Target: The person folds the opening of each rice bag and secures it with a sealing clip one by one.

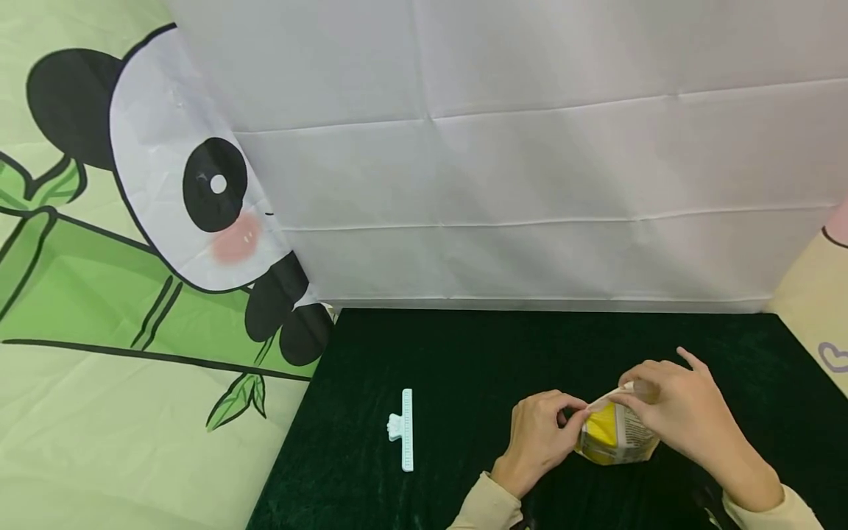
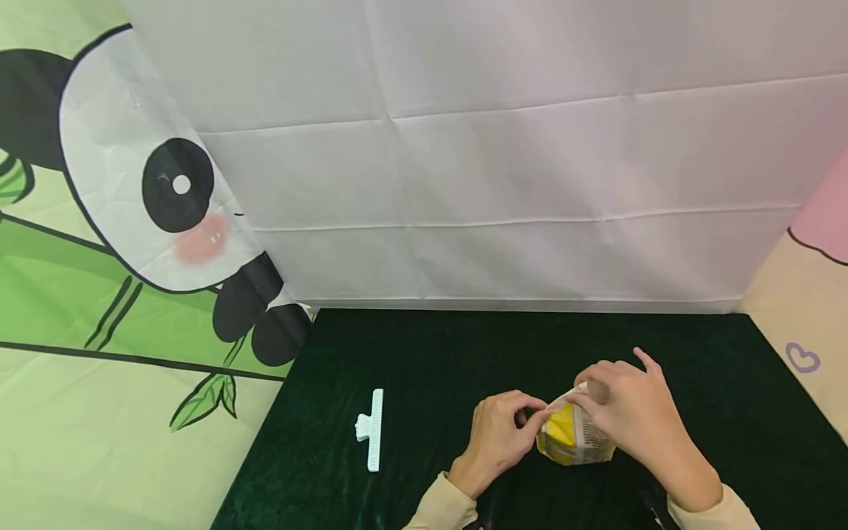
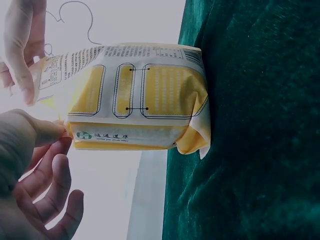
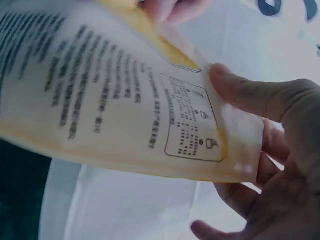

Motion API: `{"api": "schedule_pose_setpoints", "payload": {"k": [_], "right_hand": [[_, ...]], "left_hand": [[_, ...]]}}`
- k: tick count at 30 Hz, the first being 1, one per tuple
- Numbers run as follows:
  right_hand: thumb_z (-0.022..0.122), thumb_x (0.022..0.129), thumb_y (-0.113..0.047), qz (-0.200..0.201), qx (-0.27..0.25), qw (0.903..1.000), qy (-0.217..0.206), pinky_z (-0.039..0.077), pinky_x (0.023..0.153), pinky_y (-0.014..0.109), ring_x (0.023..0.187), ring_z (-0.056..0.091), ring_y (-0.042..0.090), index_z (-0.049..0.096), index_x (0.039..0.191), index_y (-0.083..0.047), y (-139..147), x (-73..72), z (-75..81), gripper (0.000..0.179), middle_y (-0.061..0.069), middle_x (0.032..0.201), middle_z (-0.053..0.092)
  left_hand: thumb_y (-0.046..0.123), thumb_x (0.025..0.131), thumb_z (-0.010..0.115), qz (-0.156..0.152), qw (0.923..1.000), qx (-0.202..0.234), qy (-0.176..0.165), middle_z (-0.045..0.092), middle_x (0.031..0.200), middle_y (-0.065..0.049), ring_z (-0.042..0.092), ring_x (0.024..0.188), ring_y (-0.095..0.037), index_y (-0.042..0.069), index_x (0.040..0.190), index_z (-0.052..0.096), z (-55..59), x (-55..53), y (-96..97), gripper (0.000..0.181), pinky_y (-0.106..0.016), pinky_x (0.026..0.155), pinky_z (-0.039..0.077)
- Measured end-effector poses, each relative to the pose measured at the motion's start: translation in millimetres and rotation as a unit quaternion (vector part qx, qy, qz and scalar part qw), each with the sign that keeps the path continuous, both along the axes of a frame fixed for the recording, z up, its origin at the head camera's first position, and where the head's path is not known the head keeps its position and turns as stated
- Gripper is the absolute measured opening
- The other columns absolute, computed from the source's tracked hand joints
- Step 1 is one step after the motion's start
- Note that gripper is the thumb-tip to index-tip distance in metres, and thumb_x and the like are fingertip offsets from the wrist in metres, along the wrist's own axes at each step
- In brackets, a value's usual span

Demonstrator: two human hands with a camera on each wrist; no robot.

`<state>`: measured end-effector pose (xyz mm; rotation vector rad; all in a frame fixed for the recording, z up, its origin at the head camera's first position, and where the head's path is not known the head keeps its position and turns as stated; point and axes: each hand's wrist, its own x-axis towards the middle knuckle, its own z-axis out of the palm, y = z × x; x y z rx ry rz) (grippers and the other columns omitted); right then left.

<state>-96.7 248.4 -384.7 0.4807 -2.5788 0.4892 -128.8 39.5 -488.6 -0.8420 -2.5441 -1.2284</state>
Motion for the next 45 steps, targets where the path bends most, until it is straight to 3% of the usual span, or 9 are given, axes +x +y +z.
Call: {"api": "schedule_pose_setpoints", "payload": {"k": [2, 5, 8, 13, 19, 26, 31, 39, 45], "right_hand": [[0.098, 0.069, -0.012, -0.017, -0.041, 0.998, -0.045, 0.045, 0.103, 0.075, 0.074, 0.07, 0.03, 0.079, 0.085, -0.016, 2.6, -0.1, 0.7, 0.026, 0.001, 0.083, 0.077], [0.095, 0.078, -0.016, -0.047, -0.083, 0.9896, -0.108, 0.061, 0.083, 0.045, 0.072, 0.063, 0.021, 0.08, 0.091, -0.015, 4.7, 0.4, 0.8, 0.02, 0.004, 0.088, 0.076], [0.092, 0.084, -0.022, -0.077, -0.117, 0.9797, -0.144, 0.049, 0.058, 0.023, 0.075, 0.056, 0.009, 0.079, 0.097, -0.017, 4.2, 2.3, -2.4, 0.019, 0.008, 0.096, 0.075], [0.088, 0.089, -0.021, -0.079, -0.164, 0.973, -0.141, 0.052, 0.061, 0.024, 0.08, 0.058, -0.001, 0.075, 0.103, -0.019, 0.7, 4.1, -10.3, 0.019, 0.012, 0.108, 0.076], [0.083, 0.094, -0.022, -0.083, -0.189, 0.9654, -0.159, 0.052, 0.057, 0.027, 0.077, 0.059, 0.001, 0.072, 0.105, -0.017, -1.3, 5.7, -16.2, 0.017, 0.014, 0.104, 0.074], [0.084, 0.093, -0.02, -0.074, -0.19, 0.9682, -0.145, 0.051, 0.058, 0.026, 0.079, 0.058, -0.001, 0.071, 0.108, -0.017, -0.8, 4.8, -18.7, 0.019, 0.013, 0.105, 0.074], [0.088, 0.089, -0.015, -0.075, -0.18, 0.9744, -0.113, 0.053, 0.062, 0.025, 0.087, 0.058, 0.003, 0.068, 0.125, -0.013, -6.2, 4.4, -27.0, 0.042, 0.015, 0.116, 0.073], [0.094, 0.078, -0.005, -0.081, -0.17, 0.9786, -0.084, 0.059, 0.062, 0.034, 0.089, 0.069, 0.034, 0.046, 0.147, -0.004, -14.5, 7.9, -41.7, 0.083, 0.021, 0.112, 0.068], [0.096, 0.075, -0.007, -0.092, -0.16, 0.9802, -0.071, 0.049, 0.057, 0.02, 0.077, 0.065, 0.025, 0.048, 0.144, -0.003, -15.7, 8.3, -43.2, 0.083, 0.022, 0.099, 0.068]], "left_hand": [[0.034, 0.105, 0.07, 0.0, 1.0, 0.002, -0.004, 0.069, 0.085, 0.015, 0.042, 0.064, 0.012, 0.025, 0.106, 0.082, 0.0, -0.3, 0.0, 0.015, -0.006, 0.057, 0.038], [0.034, 0.104, 0.07, 0.001, 1.0, 0.002, -0.007, 0.067, 0.083, 0.016, 0.041, 0.063, 0.012, 0.025, 0.106, 0.082, -0.4, -0.3, 0.0, 0.015, -0.007, 0.056, 0.038], [0.034, 0.105, 0.07, 0.001, 0.9999, 0.004, -0.011, 0.067, 0.082, 0.016, 0.041, 0.062, 0.012, 0.025, 0.107, 0.082, -0.9, -0.2, -0.1, 0.015, -0.007, 0.056, 0.038], [0.034, 0.105, 0.069, 0.001, 0.9998, 0.009, -0.015, 0.067, 0.083, 0.015, 0.042, 0.063, 0.012, 0.024, 0.107, 0.082, -1.6, -1.3, 1.5, 0.016, -0.007, 0.057, 0.038], [0.033, 0.105, 0.069, 0.002, 0.9998, 0.014, -0.014, 0.068, 0.084, 0.015, 0.042, 0.063, 0.012, 0.024, 0.107, 0.082, -2.5, -1.0, 1.7, 0.016, -0.007, 0.057, 0.039], [0.035, 0.106, 0.068, 0.005, 0.9998, 0.019, -0.007, 0.071, 0.088, 0.015, 0.043, 0.064, 0.013, 0.024, 0.107, 0.081, -4.6, -0.9, 1.8, 0.017, -0.006, 0.058, 0.039], [0.035, 0.105, 0.068, 0.018, 0.9996, 0.021, 0.006, 0.071, 0.085, 0.015, 0.042, 0.064, 0.013, 0.024, 0.105, 0.082, -4.7, -1.6, 1.0, 0.018, -0.005, 0.058, 0.037], [0.036, 0.104, 0.07, 0.032, 0.9989, 0.029, 0.021, 0.073, 0.084, 0.015, 0.04, 0.063, 0.013, 0.025, 0.102, 0.083, -4.1, -0.9, 1.9, 0.017, -0.004, 0.057, 0.035], [0.035, 0.104, 0.07, 0.028, 0.9989, 0.024, 0.029, 0.074, 0.085, 0.014, 0.041, 0.064, 0.014, 0.024, 0.102, 0.083, -3.8, -1.1, 1.6, 0.017, -0.003, 0.059, 0.035]]}}
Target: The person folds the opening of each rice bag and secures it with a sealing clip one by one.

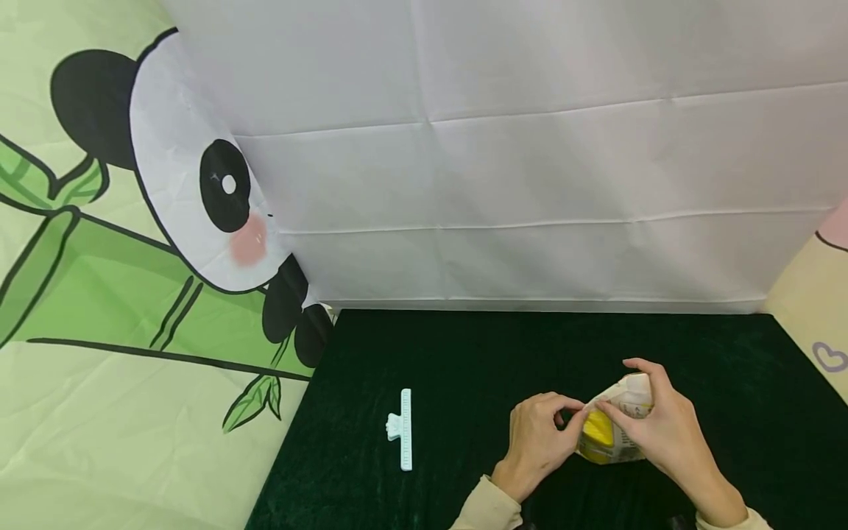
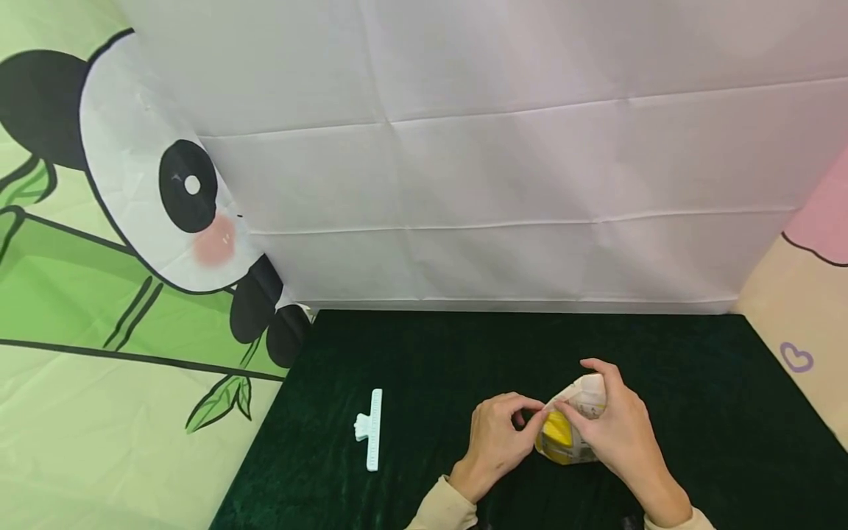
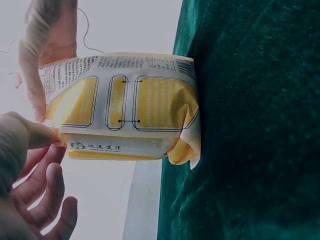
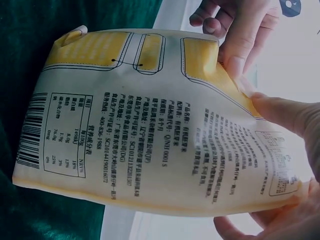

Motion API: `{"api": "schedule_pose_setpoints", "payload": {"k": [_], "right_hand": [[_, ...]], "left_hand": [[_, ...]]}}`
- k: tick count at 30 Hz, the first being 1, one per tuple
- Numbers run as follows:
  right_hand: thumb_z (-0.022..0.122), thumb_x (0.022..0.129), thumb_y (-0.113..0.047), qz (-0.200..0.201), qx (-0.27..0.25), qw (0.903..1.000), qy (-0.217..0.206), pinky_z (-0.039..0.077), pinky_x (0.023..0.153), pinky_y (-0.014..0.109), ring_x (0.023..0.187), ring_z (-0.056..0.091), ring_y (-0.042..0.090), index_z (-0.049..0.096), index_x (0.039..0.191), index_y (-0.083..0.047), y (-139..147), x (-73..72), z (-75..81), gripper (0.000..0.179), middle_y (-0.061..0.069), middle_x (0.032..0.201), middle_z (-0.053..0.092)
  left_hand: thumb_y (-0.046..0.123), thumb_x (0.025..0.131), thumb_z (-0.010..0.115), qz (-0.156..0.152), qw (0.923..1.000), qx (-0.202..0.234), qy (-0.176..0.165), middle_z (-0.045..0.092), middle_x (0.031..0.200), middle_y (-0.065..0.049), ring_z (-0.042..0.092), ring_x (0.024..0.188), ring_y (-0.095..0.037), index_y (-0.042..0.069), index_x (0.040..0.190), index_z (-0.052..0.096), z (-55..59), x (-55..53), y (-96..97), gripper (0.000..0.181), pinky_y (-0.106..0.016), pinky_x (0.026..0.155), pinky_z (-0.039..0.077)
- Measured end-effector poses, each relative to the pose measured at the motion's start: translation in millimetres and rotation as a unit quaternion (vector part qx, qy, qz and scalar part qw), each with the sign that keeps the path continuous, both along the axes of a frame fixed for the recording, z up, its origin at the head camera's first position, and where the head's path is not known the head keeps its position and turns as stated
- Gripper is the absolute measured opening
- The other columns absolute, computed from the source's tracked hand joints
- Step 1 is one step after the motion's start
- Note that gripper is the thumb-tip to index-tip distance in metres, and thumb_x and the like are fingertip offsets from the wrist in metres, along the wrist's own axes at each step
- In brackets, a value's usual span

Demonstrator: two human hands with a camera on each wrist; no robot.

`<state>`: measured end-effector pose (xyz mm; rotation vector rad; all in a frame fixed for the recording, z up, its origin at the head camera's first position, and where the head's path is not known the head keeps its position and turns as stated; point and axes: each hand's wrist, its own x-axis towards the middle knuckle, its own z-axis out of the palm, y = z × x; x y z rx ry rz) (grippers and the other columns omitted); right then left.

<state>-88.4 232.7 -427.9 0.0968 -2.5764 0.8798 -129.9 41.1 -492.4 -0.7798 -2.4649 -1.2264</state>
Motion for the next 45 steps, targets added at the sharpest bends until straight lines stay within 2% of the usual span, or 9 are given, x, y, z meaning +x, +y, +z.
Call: {"api": "schedule_pose_setpoints", "payload": {"k": [4, 6, 9, 12, 14, 16, 20, 36, 45], "right_hand": [[0.097, 0.075, -0.01, -0.014, 0.011, 0.9998, 0.003, 0.049, 0.057, 0.023, 0.077, 0.063, 0.026, 0.053, 0.136, -0.003, -2.1, 3.2, -0.2, 0.075, 0.023, 0.101, 0.069], [0.099, 0.071, -0.012, -0.02, 0.028, 0.9991, 0.024, 0.054, 0.064, 0.033, 0.083, 0.063, 0.032, 0.058, 0.13, -0.003, -3.7, 4.2, 0.1, 0.072, 0.024, 0.109, 0.067], [0.101, 0.065, -0.014, -0.021, 0.061, 0.9948, 0.079, 0.053, 0.083, 0.058, 0.098, 0.06, 0.043, 0.066, 0.12, -0.003, -6.3, 5.5, -0.2, 0.066, 0.027, 0.124, 0.063], [0.089, 0.085, -0.049, -0.007, 0.1, 0.9861, 0.133, 0.04, 0.097, 0.079, 0.113, 0.054, 0.054, 0.071, 0.112, -0.003, -9.9, 7.9, 0.9, 0.056, 0.031, 0.135, 0.058], [0.063, 0.098, -0.068, 0.001, 0.13, 0.9788, 0.158, 0.032, 0.106, 0.083, 0.119, 0.05, 0.058, 0.073, 0.11, -0.004, -12.7, 9.6, 2.3, 0.066, 0.033, 0.14, 0.055], [0.032, 0.103, -0.076, 0.014, 0.161, 0.9704, 0.18, 0.025, 0.111, 0.085, 0.124, 0.047, 0.06, 0.075, 0.108, -0.004, -15.2, 10.8, 3.7, 0.084, 0.034, 0.143, 0.052], [0.023, 0.108, -0.069, 0.039, 0.205, 0.9582, 0.196, 0.015, 0.115, 0.085, 0.129, 0.042, 0.058, 0.078, 0.101, -0.006, -18.6, 12.1, 3.7, 0.084, 0.034, 0.146, 0.05], [0.02, 0.106, -0.072, 0.032, 0.206, 0.9635, 0.168, 0.008, 0.119, 0.084, 0.132, 0.04, 0.056, 0.076, 0.102, -0.005, -27.2, 23.4, -3.0, 0.087, 0.032, 0.142, 0.052], [0.022, 0.105, -0.073, 0.008, 0.195, 0.9647, 0.176, 0.0, 0.119, 0.083, 0.132, 0.041, 0.056, 0.071, 0.103, 0.0, -32.5, 30.3, -4.1, 0.088, 0.034, 0.137, 0.056]], "left_hand": [[0.035, 0.105, 0.069, -0.005, 1.0, -0.003, 0.0, 0.075, 0.087, 0.014, 0.042, 0.065, 0.014, 0.024, 0.103, 0.083, -0.7, 2.0, -1.6, 0.017, -0.003, 0.06, 0.035], [0.036, 0.105, 0.069, -0.005, 1.0, -0.004, 0.001, 0.075, 0.087, 0.014, 0.041, 0.065, 0.014, 0.024, 0.103, 0.083, -1.3, 3.0, -2.2, 0.018, -0.003, 0.059, 0.035], [0.036, 0.105, 0.069, -0.004, 1.0, -0.005, 0.006, 0.075, 0.086, 0.014, 0.04, 0.064, 0.014, 0.024, 0.103, 0.083, -2.3, 4.7, -3.2, 0.019, -0.003, 0.058, 0.034], [0.036, 0.105, 0.069, -0.005, 0.9999, -0.005, 0.013, 0.075, 0.086, 0.014, 0.039, 0.063, 0.014, 0.024, 0.102, 0.083, -3.2, 6.1, -4.3, 0.019, -0.002, 0.058, 0.034], [0.036, 0.105, 0.068, -0.006, 0.9999, -0.004, 0.016, 0.075, 0.086, 0.014, 0.039, 0.064, 0.014, 0.024, 0.102, 0.083, -3.4, 6.5, -5.0, 0.019, -0.002, 0.058, 0.034], [0.036, 0.105, 0.068, -0.006, 0.9998, -0.004, 0.019, 0.075, 0.086, 0.014, 0.04, 0.064, 0.014, 0.024, 0.102, 0.083, -3.3, 6.9, -5.8, 0.019, -0.002, 0.058, 0.034], [0.036, 0.106, 0.067, -0.009, 0.9997, -0.005, 0.02, 0.075, 0.086, 0.013, 0.041, 0.064, 0.014, 0.023, 0.102, 0.083, -2.9, 7.6, -7.4, 0.02, -0.001, 0.059, 0.034], [0.036, 0.107, 0.065, -0.04, 0.9991, -0.012, -0.011, 0.075, 0.091, 0.012, 0.044, 0.067, 0.014, 0.023, 0.107, 0.081, -3.0, 15.2, -19.0, 0.02, -0.004, 0.06, 0.038], [0.033, 0.104, 0.069, -0.03, 0.9991, -0.026, -0.015, 0.073, 0.089, 0.015, 0.046, 0.067, 0.012, 0.025, 0.105, 0.082, -5.7, 18.9, -32.2, 0.015, -0.005, 0.06, 0.038]]}}
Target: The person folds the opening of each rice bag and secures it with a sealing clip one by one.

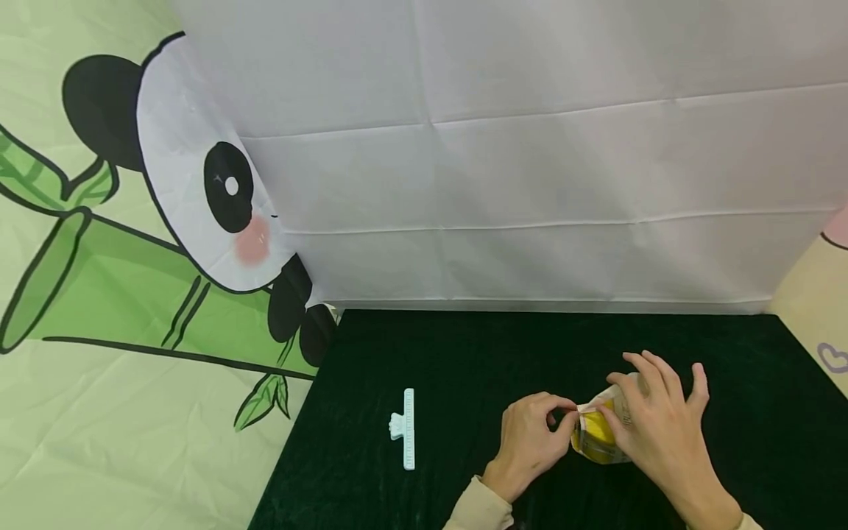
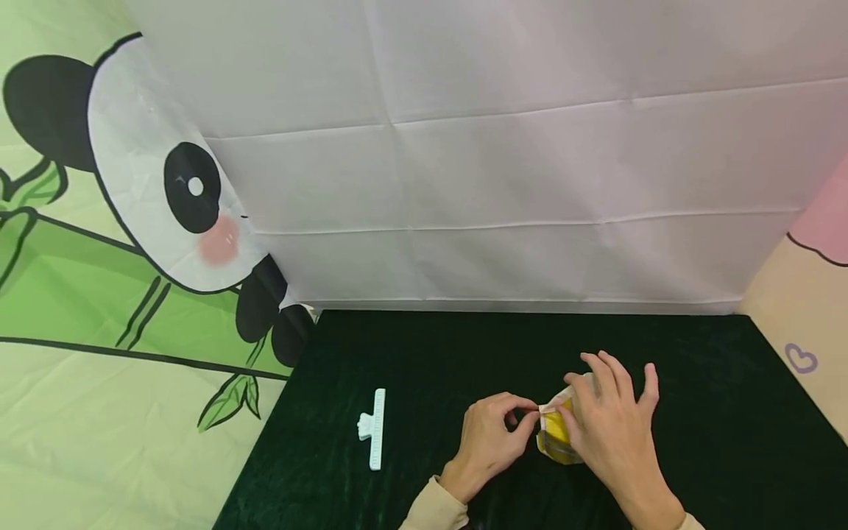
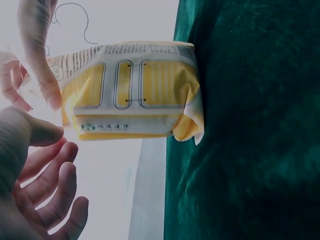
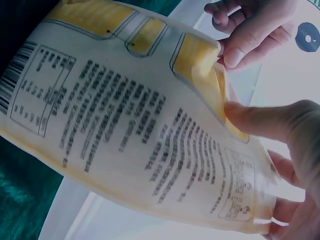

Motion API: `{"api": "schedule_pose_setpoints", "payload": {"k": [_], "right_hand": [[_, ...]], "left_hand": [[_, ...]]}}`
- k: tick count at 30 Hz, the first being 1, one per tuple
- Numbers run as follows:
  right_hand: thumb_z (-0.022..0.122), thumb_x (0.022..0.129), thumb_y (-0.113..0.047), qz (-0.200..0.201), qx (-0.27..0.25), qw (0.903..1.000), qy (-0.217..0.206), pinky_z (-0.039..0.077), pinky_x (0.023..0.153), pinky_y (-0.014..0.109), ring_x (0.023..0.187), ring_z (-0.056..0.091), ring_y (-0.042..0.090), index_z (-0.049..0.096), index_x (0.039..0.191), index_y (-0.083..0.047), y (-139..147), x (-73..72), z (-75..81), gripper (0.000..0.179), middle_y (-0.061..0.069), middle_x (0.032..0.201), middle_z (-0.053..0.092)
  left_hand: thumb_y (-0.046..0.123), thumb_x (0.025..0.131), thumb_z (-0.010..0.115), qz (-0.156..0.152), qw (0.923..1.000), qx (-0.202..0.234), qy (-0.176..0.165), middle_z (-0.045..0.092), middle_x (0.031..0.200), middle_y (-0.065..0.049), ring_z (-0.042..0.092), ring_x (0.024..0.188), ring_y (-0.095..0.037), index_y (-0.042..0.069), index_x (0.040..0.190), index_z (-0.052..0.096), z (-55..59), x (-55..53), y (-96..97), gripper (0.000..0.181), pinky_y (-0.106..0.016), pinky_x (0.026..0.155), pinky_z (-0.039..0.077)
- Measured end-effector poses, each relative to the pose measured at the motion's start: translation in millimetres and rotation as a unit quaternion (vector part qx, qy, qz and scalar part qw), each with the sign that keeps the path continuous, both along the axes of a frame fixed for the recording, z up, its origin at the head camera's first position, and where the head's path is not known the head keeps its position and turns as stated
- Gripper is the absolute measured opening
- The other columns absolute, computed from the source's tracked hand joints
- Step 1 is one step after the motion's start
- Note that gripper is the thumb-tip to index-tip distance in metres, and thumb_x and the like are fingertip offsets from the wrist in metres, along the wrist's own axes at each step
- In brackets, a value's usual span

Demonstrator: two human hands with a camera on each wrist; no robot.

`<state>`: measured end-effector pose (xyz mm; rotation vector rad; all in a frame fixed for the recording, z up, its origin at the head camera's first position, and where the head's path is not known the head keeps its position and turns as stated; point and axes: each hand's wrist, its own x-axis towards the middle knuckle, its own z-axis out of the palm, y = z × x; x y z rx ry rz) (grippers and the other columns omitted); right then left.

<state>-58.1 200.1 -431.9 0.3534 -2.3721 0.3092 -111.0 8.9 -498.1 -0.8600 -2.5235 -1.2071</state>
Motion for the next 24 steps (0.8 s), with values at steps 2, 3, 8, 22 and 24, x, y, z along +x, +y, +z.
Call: {"api": "schedule_pose_setpoints", "payload": {"k": [2, 3, 8, 22, 24], "right_hand": [[0.022, 0.105, -0.074, -0.007, -0.004, 1.0, 0.002, -0.005, 0.118, 0.084, 0.13, 0.041, 0.058, 0.071, 0.102, 0.0, -0.8, 0.2, 0.3, 0.089, 0.035, 0.135, 0.056], [0.022, 0.104, -0.074, -0.011, -0.006, 0.9999, 0.002, -0.008, 0.118, 0.084, 0.13, 0.041, 0.059, 0.071, 0.102, 0.0, -1.1, 0.2, 0.6, 0.089, 0.036, 0.135, 0.056], [0.022, 0.103, -0.075, -0.018, -0.014, 0.9997, -0.003, -0.015, 0.117, 0.083, 0.129, 0.04, 0.061, 0.068, 0.106, 0.003, -2.1, 0.5, 1.7, 0.091, 0.037, 0.131, 0.057], [0.066, 0.089, -0.044, -0.02, -0.011, 0.9997, -0.005, -0.006, 0.117, 0.085, 0.129, 0.041, 0.06, 0.064, 0.116, 0.005, -1.2, -5.3, 5.5, 0.056, 0.037, 0.128, 0.056], [0.067, 0.089, -0.044, -0.021, -0.01, 0.9997, -0.008, -0.004, 0.117, 0.086, 0.129, 0.041, 0.06, 0.064, 0.117, 0.004, -1.6, -5.5, 6.0, 0.056, 0.037, 0.13, 0.056]], "left_hand": [[0.033, 0.104, 0.069, 0.001, 1.0, -0.001, -0.006, 0.073, 0.088, 0.015, 0.045, 0.066, 0.012, 0.026, 0.105, 0.082, -0.2, -0.6, -2.8, 0.015, -0.006, 0.06, 0.038], [0.033, 0.104, 0.069, 0.001, 1.0, -0.002, -0.009, 0.073, 0.088, 0.015, 0.045, 0.066, 0.012, 0.026, 0.105, 0.082, -0.4, -0.9, -4.4, 0.015, -0.007, 0.06, 0.039], [0.033, 0.104, 0.07, 0.004, 0.9996, -0.003, -0.028, 0.072, 0.089, 0.016, 0.045, 0.066, 0.012, 0.027, 0.105, 0.081, -1.9, -2.6, -12.9, 0.013, -0.009, 0.059, 0.04], [0.033, 0.103, 0.07, 0.019, 0.9988, -0.006, -0.045, 0.072, 0.088, 0.015, 0.046, 0.066, 0.011, 0.026, 0.104, 0.082, -7.9, -7.1, -38.6, 0.014, -0.011, 0.06, 0.039], [0.032, 0.103, 0.07, 0.023, 0.9987, -0.007, -0.046, 0.072, 0.088, 0.015, 0.046, 0.065, 0.011, 0.025, 0.104, 0.082, -9.1, -8.0, -43.1, 0.014, -0.011, 0.059, 0.039]]}}
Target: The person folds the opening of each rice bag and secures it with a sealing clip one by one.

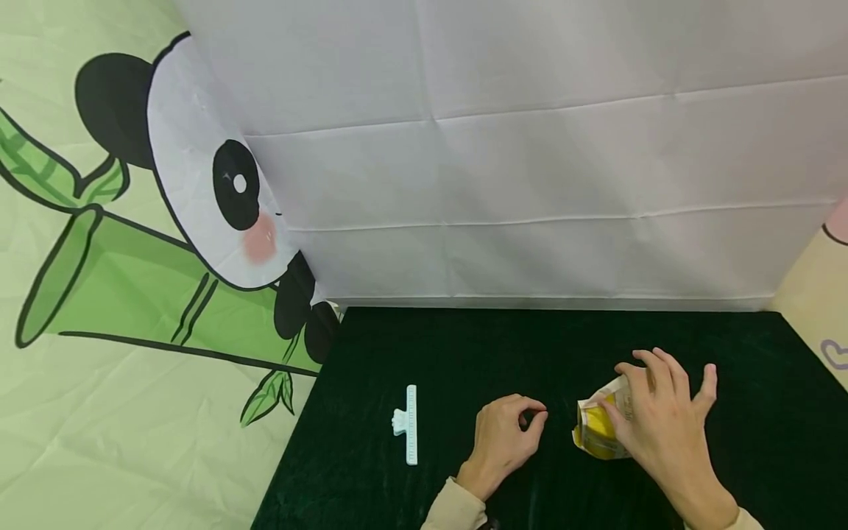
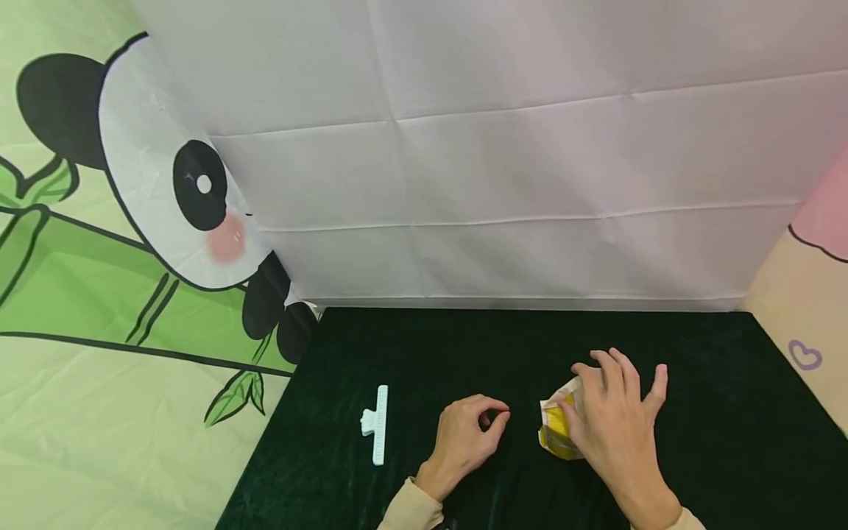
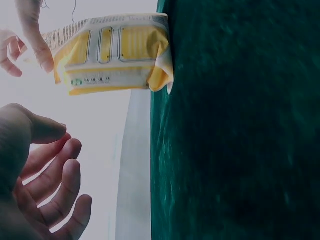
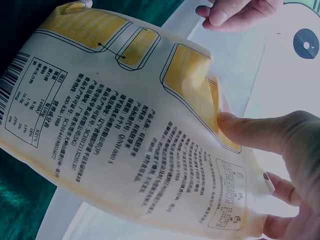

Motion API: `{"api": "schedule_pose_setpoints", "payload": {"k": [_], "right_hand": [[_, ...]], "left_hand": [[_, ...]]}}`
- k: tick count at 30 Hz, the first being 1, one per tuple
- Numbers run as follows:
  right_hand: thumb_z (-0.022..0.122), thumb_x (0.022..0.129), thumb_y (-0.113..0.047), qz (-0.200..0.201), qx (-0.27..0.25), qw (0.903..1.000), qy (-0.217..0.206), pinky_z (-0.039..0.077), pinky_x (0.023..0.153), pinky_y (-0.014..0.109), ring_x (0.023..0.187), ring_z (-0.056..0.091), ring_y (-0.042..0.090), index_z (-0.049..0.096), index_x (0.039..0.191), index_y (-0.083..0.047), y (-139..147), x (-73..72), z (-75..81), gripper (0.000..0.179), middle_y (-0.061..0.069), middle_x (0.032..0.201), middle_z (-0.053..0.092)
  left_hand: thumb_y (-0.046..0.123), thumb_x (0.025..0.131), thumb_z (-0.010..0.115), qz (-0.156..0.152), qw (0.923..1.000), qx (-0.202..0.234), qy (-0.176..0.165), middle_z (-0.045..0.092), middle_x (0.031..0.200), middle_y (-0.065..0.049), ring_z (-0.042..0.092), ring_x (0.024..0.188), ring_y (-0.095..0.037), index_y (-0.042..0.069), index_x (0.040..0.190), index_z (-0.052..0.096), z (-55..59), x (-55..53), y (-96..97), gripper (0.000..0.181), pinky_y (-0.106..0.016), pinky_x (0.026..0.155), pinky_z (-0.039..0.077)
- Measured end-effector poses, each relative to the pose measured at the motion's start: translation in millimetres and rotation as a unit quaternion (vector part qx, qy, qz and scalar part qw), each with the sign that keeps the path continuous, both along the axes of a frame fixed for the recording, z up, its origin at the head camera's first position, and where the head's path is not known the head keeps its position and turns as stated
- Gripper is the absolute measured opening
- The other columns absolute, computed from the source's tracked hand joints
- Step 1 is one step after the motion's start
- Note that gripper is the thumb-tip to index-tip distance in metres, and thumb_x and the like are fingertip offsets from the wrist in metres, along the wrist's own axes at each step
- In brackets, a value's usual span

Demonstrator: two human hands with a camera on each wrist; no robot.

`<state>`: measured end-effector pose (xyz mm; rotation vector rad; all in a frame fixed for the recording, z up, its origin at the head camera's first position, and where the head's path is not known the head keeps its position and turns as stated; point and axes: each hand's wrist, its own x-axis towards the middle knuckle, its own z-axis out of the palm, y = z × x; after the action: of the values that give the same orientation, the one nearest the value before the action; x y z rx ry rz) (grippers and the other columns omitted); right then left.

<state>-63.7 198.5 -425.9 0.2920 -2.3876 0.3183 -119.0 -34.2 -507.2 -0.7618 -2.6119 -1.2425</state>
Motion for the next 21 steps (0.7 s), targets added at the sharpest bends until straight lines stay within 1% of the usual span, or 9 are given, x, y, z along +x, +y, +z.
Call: {"api": "schedule_pose_setpoints", "payload": {"k": [1, 3, 5, 6, 12, 19, 21], "right_hand": [[0.071, 0.087, -0.043, -0.001, 0.0, 1.0, -0.003, -0.004, 0.117, 0.086, 0.129, 0.041, 0.06, 0.064, 0.117, 0.004, -0.2, 0.2, 0.1, 0.056, 0.037, 0.13, 0.056], [0.083, 0.072, -0.029, -0.004, -0.001, 1.0, -0.009, -0.003, 0.117, 0.086, 0.129, 0.042, 0.059, 0.064, 0.116, 0.004, -1.0, 1.3, 0.8, 0.058, 0.037, 0.13, 0.056], [0.09, 0.064, -0.022, -0.008, 0.001, 0.9999, -0.013, -0.002, 0.117, 0.086, 0.13, 0.042, 0.059, 0.064, 0.116, 0.003, -1.4, 1.9, 1.3, 0.064, 0.036, 0.131, 0.056], [0.092, 0.062, -0.021, -0.009, 0.001, 0.9998, -0.015, -0.002, 0.117, 0.086, 0.13, 0.042, 0.059, 0.064, 0.116, 0.003, -1.5, 2.2, 1.6, 0.066, 0.036, 0.131, 0.056], [0.095, 0.061, -0.019, -0.011, 0.003, 0.9997, -0.02, -0.001, 0.118, 0.086, 0.13, 0.041, 0.059, 0.063, 0.117, 0.002, -1.6, 2.8, 3.2, 0.068, 0.036, 0.131, 0.056], [0.097, 0.06, -0.019, -0.014, 0.002, 0.9996, -0.024, -0.002, 0.118, 0.085, 0.131, 0.041, 0.059, 0.063, 0.118, 0.002, -1.4, 3.0, 5.0, 0.07, 0.037, 0.132, 0.055], [0.095, 0.062, -0.021, -0.013, 0.002, 0.9996, -0.025, -0.002, 0.118, 0.085, 0.131, 0.041, 0.059, 0.063, 0.118, 0.002, -1.3, 3.0, 5.4, 0.069, 0.037, 0.132, 0.055]], "left_hand": [[0.032, 0.103, 0.07, 0.002, 1.0, -0.001, 0.0, 0.072, 0.088, 0.015, 0.046, 0.065, 0.011, 0.025, 0.104, 0.082, -0.6, -0.3, -2.3, 0.014, -0.011, 0.059, 0.039], [0.032, 0.103, 0.07, 0.006, 1.0, -0.002, -0.002, 0.072, 0.087, 0.015, 0.046, 0.064, 0.01, 0.024, 0.104, 0.082, -1.8, -0.7, -6.6, 0.014, -0.012, 0.059, 0.039], [0.032, 0.102, 0.071, 0.011, 0.9999, -0.003, -0.006, 0.071, 0.085, 0.015, 0.045, 0.064, 0.01, 0.024, 0.104, 0.082, -2.8, -1.1, -10.6, 0.014, -0.012, 0.059, 0.039], [0.032, 0.102, 0.071, 0.013, 0.9999, -0.004, -0.008, 0.07, 0.085, 0.015, 0.045, 0.064, 0.01, 0.024, 0.103, 0.082, -3.5, -1.3, -12.4, 0.014, -0.012, 0.059, 0.039], [0.033, 0.102, 0.071, 0.017, 0.9995, -0.003, -0.025, 0.068, 0.082, 0.015, 0.045, 0.062, 0.009, 0.025, 0.104, 0.082, -5.2, -0.5, -20.0, 0.014, -0.013, 0.058, 0.039], [0.033, 0.103, 0.07, 0.012, 0.9987, 0.0, -0.049, 0.068, 0.084, 0.014, 0.047, 0.062, 0.009, 0.021, 0.108, 0.082, -6.7, 0.2, -24.5, 0.017, -0.014, 0.058, 0.04], [0.033, 0.103, 0.07, 0.014, 0.9986, -0.002, -0.051, 0.069, 0.084, 0.014, 0.047, 0.063, 0.009, 0.022, 0.108, 0.082, -7.0, 0.0, -25.5, 0.017, -0.014, 0.059, 0.041]]}}
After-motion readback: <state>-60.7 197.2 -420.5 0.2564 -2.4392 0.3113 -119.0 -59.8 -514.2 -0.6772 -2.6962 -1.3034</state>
